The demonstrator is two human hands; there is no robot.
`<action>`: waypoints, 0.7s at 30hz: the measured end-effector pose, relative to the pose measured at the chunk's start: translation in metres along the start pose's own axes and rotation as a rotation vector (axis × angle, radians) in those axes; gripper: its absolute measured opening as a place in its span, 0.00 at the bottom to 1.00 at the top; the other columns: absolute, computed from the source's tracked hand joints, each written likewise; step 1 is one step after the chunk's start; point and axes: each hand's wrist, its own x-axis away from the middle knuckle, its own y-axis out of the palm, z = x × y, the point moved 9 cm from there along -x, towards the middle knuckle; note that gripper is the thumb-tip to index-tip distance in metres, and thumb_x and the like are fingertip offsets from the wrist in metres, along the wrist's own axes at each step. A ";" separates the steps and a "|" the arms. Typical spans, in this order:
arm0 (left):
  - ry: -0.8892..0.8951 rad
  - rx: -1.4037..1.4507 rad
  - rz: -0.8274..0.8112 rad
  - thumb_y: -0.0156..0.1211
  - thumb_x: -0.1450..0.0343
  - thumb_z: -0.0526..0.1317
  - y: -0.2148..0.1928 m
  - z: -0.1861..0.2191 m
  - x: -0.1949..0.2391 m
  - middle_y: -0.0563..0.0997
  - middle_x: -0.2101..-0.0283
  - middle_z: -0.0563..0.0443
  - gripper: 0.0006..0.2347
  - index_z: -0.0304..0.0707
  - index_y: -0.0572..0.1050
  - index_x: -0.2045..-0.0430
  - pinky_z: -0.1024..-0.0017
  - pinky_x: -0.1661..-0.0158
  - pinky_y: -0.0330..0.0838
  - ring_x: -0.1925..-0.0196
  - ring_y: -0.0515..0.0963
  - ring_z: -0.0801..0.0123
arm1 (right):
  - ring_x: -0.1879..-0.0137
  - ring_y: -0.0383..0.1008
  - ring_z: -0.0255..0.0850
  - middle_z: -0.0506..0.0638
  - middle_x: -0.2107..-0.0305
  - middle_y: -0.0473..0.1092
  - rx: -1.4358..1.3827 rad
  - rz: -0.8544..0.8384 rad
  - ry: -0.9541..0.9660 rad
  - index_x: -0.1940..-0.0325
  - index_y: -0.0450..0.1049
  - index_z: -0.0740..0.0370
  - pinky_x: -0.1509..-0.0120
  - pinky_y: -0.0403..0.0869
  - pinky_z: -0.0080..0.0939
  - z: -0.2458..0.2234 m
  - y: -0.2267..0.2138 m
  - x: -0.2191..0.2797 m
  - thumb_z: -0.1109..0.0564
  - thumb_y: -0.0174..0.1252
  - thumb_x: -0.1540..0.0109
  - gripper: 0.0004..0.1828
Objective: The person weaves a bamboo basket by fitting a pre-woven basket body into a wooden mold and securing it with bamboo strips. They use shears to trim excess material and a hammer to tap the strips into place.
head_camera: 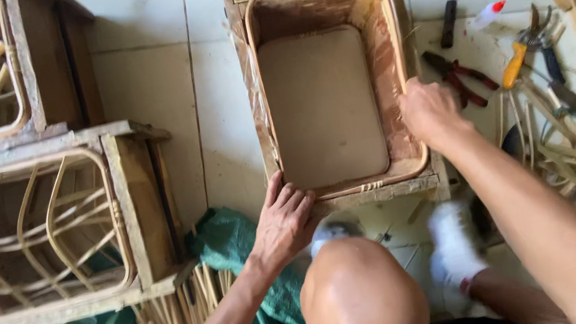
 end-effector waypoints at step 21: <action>0.001 0.085 -0.015 0.69 0.36 0.37 0.008 0.019 0.033 0.79 0.63 0.44 0.17 0.28 0.77 0.56 0.44 0.31 0.58 0.52 0.76 0.53 | 0.35 0.68 0.60 0.64 0.43 0.71 0.220 0.344 -0.436 0.39 0.78 0.60 0.31 0.63 0.67 -0.072 -0.055 -0.054 0.44 0.60 0.33 0.24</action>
